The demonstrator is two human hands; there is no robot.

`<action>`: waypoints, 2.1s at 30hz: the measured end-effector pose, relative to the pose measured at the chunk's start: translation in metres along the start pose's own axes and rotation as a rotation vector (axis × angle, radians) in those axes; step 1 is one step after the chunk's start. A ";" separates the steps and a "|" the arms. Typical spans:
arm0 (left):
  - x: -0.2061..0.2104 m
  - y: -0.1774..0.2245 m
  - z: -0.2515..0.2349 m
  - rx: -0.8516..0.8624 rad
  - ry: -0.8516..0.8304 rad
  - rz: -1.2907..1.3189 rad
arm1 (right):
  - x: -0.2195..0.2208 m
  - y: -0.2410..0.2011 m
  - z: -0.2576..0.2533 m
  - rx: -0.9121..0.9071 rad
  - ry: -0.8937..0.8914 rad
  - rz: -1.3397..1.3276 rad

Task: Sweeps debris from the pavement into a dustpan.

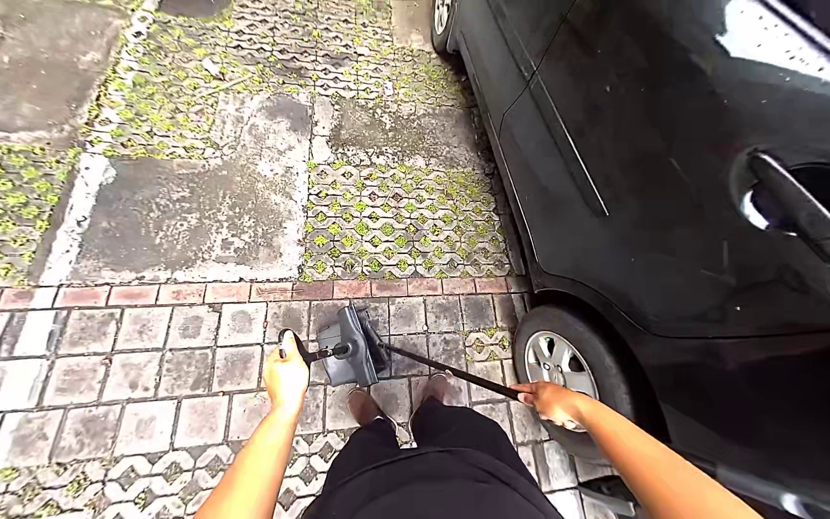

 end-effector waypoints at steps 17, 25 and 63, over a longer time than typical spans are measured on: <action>-0.127 -0.125 -0.033 -0.076 0.123 0.142 | -0.003 -0.011 0.021 0.142 0.253 0.517; -0.123 -0.172 -0.059 -0.048 -0.063 0.229 | 0.005 0.007 0.045 0.351 0.443 0.398; -0.253 -0.303 -0.144 -0.172 0.144 0.068 | 0.161 -0.191 0.052 0.307 0.305 0.305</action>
Point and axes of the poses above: each hand's wrist, its own z-axis away from the middle knuckle, its own x-axis out of the palm, y = z × x, the point moved 10 cm from there along -z, towards the middle knuckle, and after that the axes turned 14 degrees about y, right-handed, at the moved point
